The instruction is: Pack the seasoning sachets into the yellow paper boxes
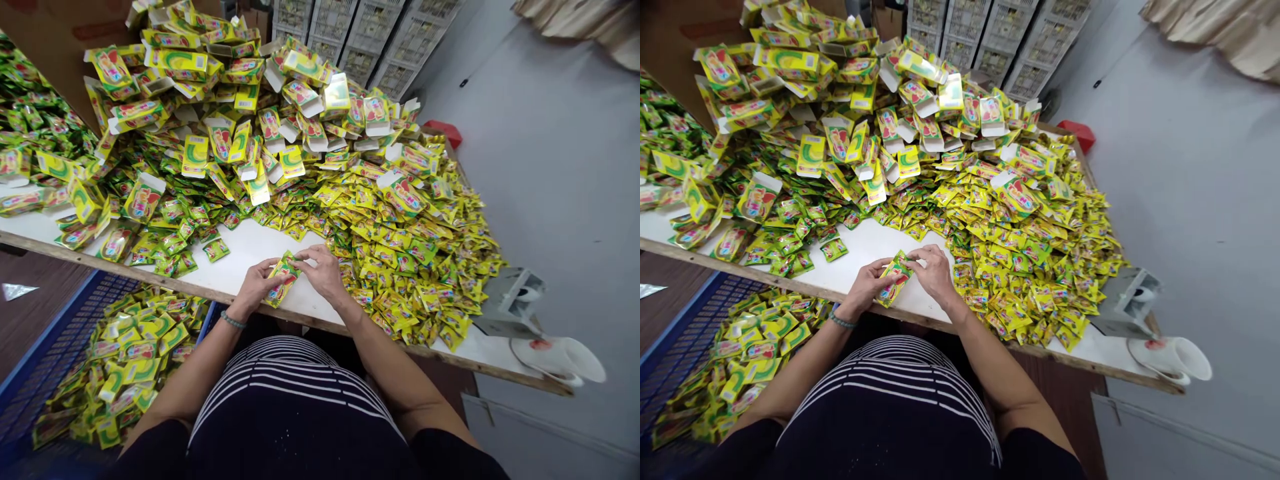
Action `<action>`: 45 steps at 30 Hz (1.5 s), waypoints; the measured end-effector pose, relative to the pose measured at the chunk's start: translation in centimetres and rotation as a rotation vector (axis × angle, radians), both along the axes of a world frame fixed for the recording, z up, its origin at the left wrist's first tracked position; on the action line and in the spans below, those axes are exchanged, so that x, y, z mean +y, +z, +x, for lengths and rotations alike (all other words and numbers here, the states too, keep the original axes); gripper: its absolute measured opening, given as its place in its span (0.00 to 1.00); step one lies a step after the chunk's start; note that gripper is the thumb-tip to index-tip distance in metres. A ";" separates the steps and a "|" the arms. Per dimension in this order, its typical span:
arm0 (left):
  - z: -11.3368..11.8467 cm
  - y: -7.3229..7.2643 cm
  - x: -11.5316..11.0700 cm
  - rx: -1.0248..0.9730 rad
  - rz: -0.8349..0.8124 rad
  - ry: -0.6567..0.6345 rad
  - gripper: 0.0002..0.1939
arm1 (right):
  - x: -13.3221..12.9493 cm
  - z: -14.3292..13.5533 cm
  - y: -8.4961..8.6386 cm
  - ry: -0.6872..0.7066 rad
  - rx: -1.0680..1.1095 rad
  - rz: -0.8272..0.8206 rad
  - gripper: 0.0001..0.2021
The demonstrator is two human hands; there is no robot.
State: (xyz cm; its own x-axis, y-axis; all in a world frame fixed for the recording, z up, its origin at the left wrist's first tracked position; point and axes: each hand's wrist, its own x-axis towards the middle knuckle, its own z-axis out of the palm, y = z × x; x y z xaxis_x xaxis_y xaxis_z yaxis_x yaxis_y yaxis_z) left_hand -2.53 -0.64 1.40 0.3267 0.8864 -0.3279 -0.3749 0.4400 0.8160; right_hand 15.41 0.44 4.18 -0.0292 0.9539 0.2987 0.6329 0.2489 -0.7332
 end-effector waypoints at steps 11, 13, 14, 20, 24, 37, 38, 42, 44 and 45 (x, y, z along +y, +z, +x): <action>3.1 1.3 -0.2 0.011 0.047 0.043 0.35 | -2.0 1.0 0.9 0.081 0.239 -0.128 0.16; 3.4 1.4 -0.2 0.040 0.097 0.121 0.38 | -2.3 1.2 0.4 -0.085 0.377 -0.040 0.16; 3.5 1.4 -0.1 0.043 0.129 0.161 0.38 | -2.4 1.2 0.0 -0.132 0.420 -0.022 0.17; 3.0 1.2 -0.1 0.041 0.197 0.196 0.29 | -3.0 0.4 -2.5 0.039 0.648 -0.186 0.16; 2.3 1.5 0.0 0.021 0.152 0.155 0.28 | -3.3 -0.5 -2.0 0.035 0.593 -0.166 0.15; 1.4 0.8 -0.5 0.115 0.193 0.115 0.27 | -2.7 -0.1 -0.7 0.125 0.495 -0.285 0.24; 1.3 0.8 -0.5 0.104 0.188 0.123 0.28 | -2.8 0.0 -0.4 0.129 0.431 -0.249 0.21; 1.1 1.0 -0.7 0.075 0.150 0.154 0.30 | -3.2 0.1 0.7 0.149 0.330 -0.204 0.14; 1.2 1.1 -0.9 0.080 0.153 0.149 0.29 | -3.2 0.0 0.9 0.118 0.356 -0.242 0.13; 1.3 1.1 -0.9 0.082 0.150 0.148 0.29 | -3.2 -0.1 0.8 0.097 0.372 -0.256 0.13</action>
